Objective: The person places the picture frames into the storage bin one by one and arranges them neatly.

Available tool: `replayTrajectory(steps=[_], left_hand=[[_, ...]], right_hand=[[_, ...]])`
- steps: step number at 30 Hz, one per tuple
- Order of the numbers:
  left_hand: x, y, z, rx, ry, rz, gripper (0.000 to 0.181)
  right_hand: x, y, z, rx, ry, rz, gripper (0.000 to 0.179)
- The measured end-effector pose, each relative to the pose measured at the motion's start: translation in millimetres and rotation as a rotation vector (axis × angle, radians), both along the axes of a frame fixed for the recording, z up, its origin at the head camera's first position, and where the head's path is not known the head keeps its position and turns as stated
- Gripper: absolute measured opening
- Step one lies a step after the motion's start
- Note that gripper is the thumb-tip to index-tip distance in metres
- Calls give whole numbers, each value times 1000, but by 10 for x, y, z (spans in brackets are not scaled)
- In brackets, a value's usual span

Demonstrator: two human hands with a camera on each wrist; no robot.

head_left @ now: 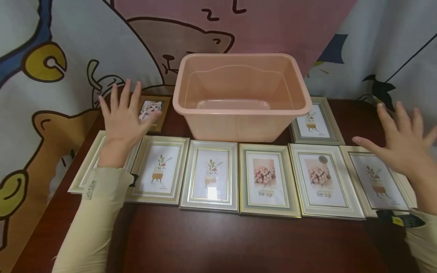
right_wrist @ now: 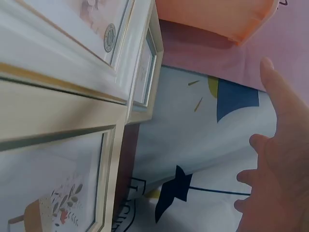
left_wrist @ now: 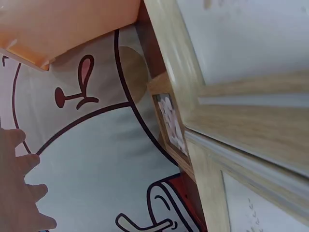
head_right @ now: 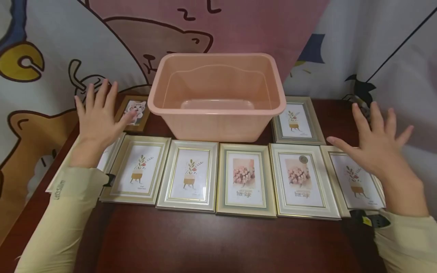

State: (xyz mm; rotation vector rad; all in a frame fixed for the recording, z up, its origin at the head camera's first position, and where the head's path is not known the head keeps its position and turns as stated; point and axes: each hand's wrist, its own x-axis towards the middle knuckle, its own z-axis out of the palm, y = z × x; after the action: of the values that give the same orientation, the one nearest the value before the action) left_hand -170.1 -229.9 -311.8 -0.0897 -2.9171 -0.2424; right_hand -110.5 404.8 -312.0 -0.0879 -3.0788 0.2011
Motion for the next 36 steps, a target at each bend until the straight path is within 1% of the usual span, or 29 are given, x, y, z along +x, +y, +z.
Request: replayTrajectory(steps=[4, 10, 18, 25, 28, 32, 36], left_hand=[[10, 60, 44, 34, 55, 2, 95], [22, 183, 118, 95, 104, -11, 92], [66, 342, 195, 201, 172, -57, 83], [98, 481, 240, 273, 196, -72, 78], [104, 538, 244, 311, 208, -86, 76], [113, 613, 242, 365, 224, -111, 70], [132, 694, 236, 399, 233, -120, 65]], right_hand=[[14, 61, -23, -10, -9, -18, 110], [50, 151, -80, -19, -23, -46, 113], [116, 246, -164, -46, -33, -50, 106], [140, 385, -287, -81, -20, -43, 106], [156, 435, -340, -102, -11, -37, 105], [187, 495, -392, -114, -19, -37, 105], [205, 540, -433, -128, -28, -37, 103]])
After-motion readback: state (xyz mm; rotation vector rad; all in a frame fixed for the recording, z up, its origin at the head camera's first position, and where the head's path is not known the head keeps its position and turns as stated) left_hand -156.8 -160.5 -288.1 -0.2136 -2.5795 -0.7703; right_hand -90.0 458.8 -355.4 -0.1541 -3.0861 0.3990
